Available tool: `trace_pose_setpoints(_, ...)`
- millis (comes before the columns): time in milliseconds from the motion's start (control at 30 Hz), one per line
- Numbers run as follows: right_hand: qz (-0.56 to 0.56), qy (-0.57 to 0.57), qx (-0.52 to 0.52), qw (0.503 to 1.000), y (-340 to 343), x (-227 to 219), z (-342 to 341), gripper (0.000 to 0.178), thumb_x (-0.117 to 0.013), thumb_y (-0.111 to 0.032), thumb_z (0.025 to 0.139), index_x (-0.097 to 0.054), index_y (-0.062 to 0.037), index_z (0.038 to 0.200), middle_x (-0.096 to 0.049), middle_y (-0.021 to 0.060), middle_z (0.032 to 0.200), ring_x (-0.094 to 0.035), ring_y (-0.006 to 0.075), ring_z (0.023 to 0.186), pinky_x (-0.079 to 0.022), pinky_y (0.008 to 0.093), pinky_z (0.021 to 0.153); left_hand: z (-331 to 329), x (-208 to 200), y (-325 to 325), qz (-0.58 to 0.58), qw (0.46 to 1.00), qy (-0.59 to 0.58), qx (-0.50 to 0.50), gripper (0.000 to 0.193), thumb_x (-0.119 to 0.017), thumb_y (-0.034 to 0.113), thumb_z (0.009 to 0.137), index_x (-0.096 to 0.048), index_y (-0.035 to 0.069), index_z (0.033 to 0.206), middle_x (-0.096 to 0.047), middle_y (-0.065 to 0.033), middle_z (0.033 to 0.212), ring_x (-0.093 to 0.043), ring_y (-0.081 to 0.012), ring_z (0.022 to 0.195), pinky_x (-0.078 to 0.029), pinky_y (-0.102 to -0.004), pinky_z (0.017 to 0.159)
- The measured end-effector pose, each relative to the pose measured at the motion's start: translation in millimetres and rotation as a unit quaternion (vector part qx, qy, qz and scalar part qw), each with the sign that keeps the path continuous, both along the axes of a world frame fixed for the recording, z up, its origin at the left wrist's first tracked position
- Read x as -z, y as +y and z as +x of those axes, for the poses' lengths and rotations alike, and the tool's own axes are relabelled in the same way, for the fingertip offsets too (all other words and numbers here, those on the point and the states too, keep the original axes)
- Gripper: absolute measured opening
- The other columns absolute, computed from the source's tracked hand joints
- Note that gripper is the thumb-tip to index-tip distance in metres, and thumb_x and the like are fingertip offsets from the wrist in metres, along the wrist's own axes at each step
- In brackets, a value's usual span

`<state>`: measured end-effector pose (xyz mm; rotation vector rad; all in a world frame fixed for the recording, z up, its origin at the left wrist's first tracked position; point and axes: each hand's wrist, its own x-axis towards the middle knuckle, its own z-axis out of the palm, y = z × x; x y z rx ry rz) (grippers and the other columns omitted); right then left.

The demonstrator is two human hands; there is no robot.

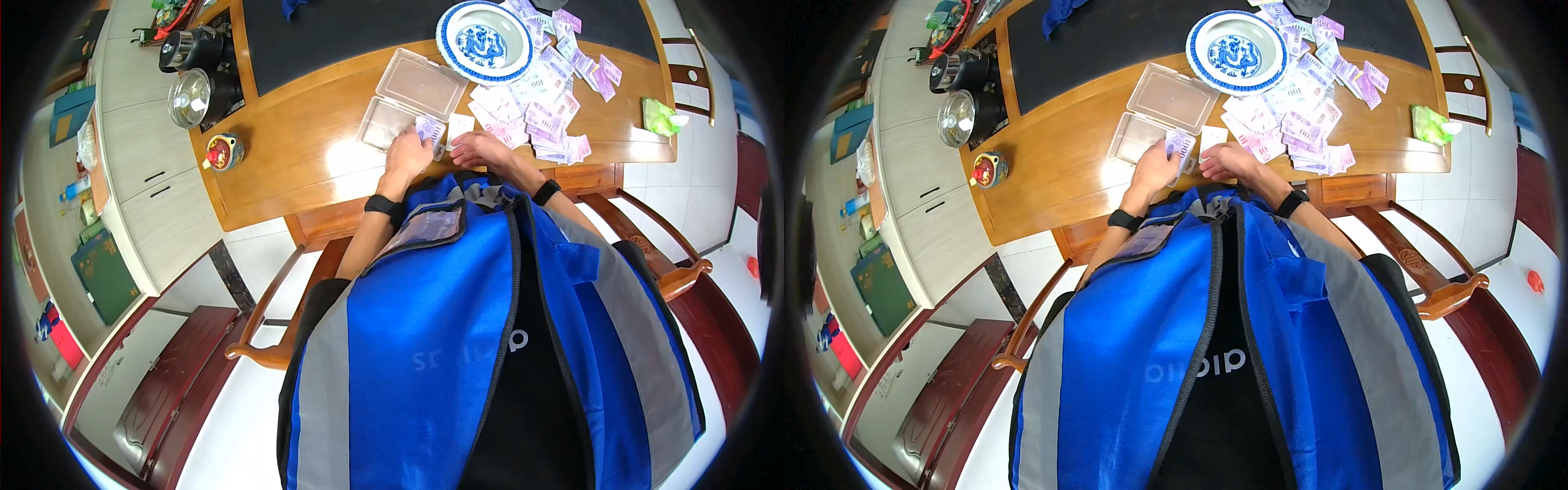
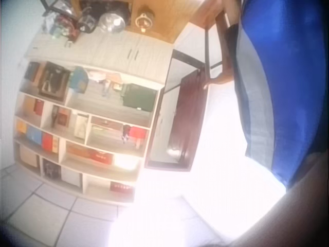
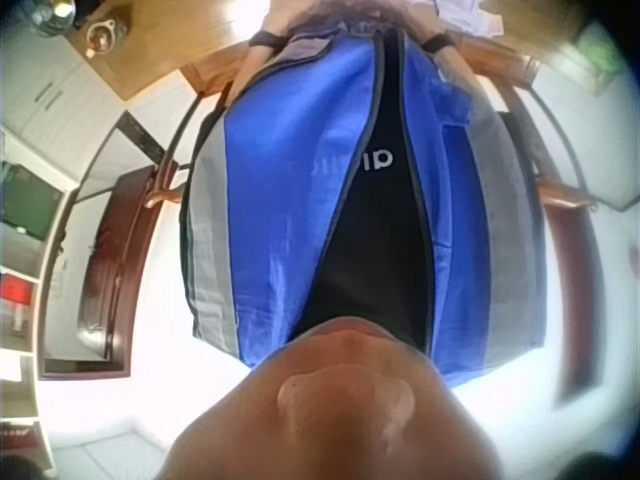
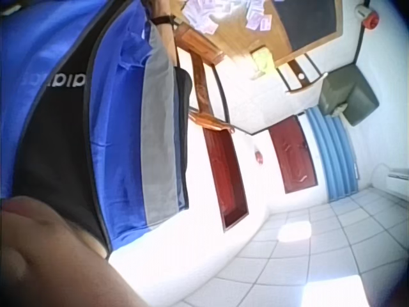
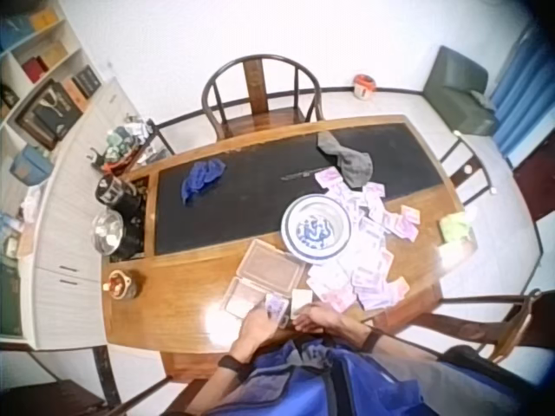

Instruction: The recorder is sorting and counting stacks of paper currency on a wooden table.

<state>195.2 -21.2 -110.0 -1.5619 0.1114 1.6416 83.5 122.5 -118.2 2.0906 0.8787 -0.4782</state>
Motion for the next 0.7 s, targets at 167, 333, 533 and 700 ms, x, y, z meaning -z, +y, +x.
trace_pose_setpoints(167,0.019,0.021,0.016,0.999,-2,4,3,0.029,-0.044,-0.021,0.083,-0.056,-0.0003,0.099,-0.062,0.011,0.086,-0.061,0.0172,0.072,-0.049,0.0256,0.065,2,12,-1,-0.003,0.998,-0.029,-0.058,0.044,-0.046,0.029,0.081,-0.049,-0.009,0.104,-0.054,-0.03,0.099,-0.052,-0.0401,0.095,-0.039,-0.0421,0.086)
trace_pose_setpoints(333,-0.004,0.079,0.011,0.997,-2,21,-2,0.039,-0.045,-0.023,0.084,-0.041,-0.0028,0.117,-0.054,0.0146,0.107,-0.054,0.0208,0.095,-0.045,0.0313,0.079,11,22,3,-0.088,0.992,-0.037,-0.088,0.05,-0.039,0.038,0.086,-0.051,-0.007,0.105,-0.055,-0.0269,0.103,-0.052,-0.0361,0.099,-0.038,-0.0397,0.086)
trace_pose_setpoints(533,0.084,0.159,-0.027,0.983,29,6,-13,0.048,-0.054,-0.03,0.079,-0.033,-0.0096,0.118,-0.045,0.0089,0.118,-0.042,0.0212,0.11,-0.029,0.0369,0.094,5,22,9,-0.233,0.961,-0.069,-0.13,0.05,-0.032,0.039,0.09,-0.056,-0.004,0.102,-0.058,-0.0198,0.102,-0.055,-0.0282,0.097,-0.039,-0.0338,0.084)
trace_pose_setpoints(700,0.047,0.129,0.0,0.991,25,13,-15,0.045,-0.054,-0.029,0.08,-0.037,-0.0112,0.117,-0.046,0.0062,0.116,-0.042,0.0193,0.11,-0.03,0.0353,0.092,9,12,9,-0.279,0.947,-0.047,-0.153,0.05,-0.028,0.037,0.091,-0.05,-0.003,0.114,-0.055,-0.016,0.11,-0.052,-0.0199,0.099,-0.038,-0.0292,0.086)
